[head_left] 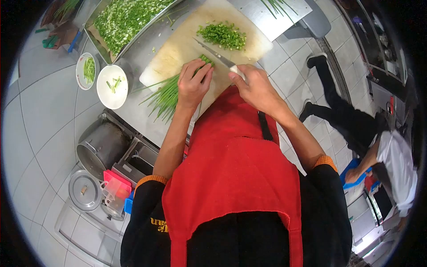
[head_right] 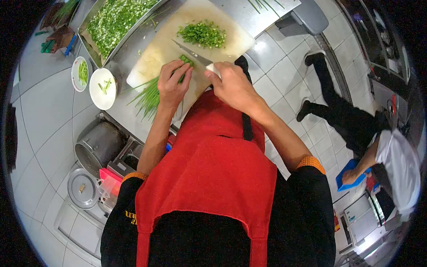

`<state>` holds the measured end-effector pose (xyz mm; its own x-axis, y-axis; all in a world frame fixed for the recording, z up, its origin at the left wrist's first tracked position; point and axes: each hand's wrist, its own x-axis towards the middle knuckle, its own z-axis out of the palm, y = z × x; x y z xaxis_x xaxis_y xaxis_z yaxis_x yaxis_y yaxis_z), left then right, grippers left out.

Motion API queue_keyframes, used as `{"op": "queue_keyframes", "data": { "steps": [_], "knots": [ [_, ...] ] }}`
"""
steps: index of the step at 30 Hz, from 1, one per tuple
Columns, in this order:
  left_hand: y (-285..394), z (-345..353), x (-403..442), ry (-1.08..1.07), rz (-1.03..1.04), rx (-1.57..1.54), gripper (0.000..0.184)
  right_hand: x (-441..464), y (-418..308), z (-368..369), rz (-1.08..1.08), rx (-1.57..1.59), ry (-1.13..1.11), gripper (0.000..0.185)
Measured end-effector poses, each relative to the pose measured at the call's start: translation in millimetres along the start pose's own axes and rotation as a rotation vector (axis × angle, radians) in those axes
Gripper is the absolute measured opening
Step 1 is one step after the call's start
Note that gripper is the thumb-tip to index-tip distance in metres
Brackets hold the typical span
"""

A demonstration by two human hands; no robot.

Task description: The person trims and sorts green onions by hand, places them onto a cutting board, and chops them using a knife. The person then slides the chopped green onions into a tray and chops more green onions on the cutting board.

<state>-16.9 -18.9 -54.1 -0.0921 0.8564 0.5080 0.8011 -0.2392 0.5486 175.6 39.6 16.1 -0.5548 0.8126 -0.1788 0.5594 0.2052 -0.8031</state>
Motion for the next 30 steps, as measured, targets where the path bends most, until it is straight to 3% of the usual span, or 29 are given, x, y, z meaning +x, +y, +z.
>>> {"op": "queue_keyframes", "data": {
  "steps": [10, 21, 27, 30],
  "knots": [
    [-2, 0, -1, -0.011, -0.016, -0.021, 0.022, -25, -6, 25, 0.110, -0.171, -0.113, 0.019],
    [-3, 2, -2, -0.017, 0.032, 0.007, 0.021, -19, -5, 24, 0.207, -0.326, -0.233, 0.031],
    [-7, 3, -4, -0.038, 0.030, 0.014, 0.019, -8, 14, 58, 0.124, -0.305, -0.069, 0.029],
    [-7, 4, -5, -0.027, 0.049, 0.041, 0.020, -28, 15, 51, 0.247, -0.277, -0.155, 0.033]
  ]
}}
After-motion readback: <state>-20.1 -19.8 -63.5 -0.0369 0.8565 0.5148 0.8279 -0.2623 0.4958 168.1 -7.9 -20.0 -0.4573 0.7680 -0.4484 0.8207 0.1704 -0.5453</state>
